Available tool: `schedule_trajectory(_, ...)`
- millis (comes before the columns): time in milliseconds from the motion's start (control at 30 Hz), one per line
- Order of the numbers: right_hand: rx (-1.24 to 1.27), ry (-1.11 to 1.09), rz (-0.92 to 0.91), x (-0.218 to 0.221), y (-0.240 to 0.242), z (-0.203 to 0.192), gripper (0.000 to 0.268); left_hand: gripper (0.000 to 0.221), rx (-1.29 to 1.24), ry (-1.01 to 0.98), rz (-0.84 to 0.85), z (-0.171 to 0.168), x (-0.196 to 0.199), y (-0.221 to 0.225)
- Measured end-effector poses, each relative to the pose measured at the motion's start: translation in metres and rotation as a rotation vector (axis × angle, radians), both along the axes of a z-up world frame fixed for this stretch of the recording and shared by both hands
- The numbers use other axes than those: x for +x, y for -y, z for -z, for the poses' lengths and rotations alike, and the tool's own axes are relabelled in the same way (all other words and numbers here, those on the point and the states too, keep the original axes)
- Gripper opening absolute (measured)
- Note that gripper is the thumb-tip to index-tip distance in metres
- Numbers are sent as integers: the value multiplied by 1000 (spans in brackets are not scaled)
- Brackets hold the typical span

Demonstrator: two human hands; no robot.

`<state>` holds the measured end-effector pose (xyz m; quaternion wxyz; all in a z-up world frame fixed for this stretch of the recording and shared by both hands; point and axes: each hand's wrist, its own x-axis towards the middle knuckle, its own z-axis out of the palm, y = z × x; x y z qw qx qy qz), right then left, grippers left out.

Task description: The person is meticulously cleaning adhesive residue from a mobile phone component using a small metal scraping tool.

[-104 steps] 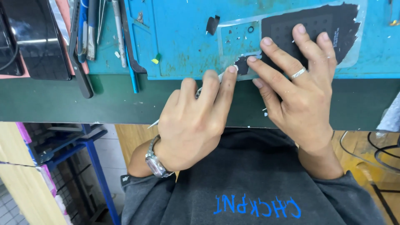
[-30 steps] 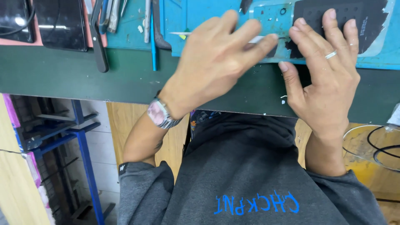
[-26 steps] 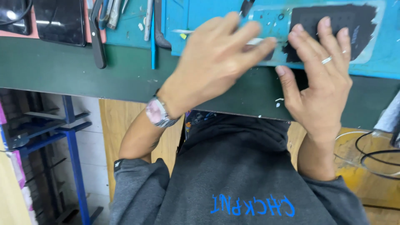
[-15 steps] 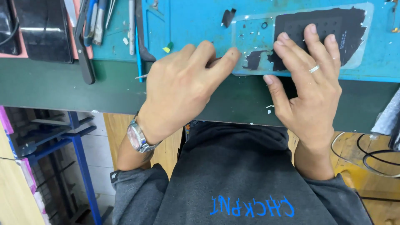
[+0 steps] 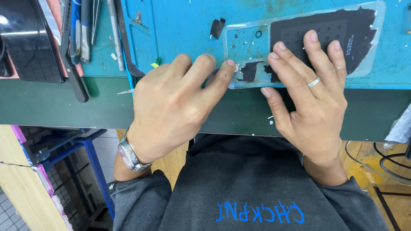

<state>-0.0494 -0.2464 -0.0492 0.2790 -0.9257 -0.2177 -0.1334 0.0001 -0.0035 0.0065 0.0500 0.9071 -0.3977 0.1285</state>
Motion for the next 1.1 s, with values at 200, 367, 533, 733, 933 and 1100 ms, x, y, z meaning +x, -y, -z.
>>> schedule_trajectory(200, -5, -22, 5, 0, 0, 0, 39, 15, -5, -23, 24, 0, 3, 0)
schedule_trajectory(367, -7, -23, 9, 0, 0, 1, 38, 12, -35, -46, 62, 2, 9, 5)
schedule_trajectory(533, 2, -25, 14, 1, 1, 2, 37, 8, -33, -38, 59, -2, 7, 0)
schedule_trajectory(733, 2, -21, -9, 0, 1, 2, 37, 17, -34, -47, 69, -1, 3, 1)
schedule_trajectory(933, -9, -3, -16, -1, 1, 3, 38, 15, -23, -7, 16, 2, 2, 12)
schedule_trajectory(1100, -22, -20, -28, 0, 2, -1, 34, 20, -135, 78, -106, 9, 9, -14)
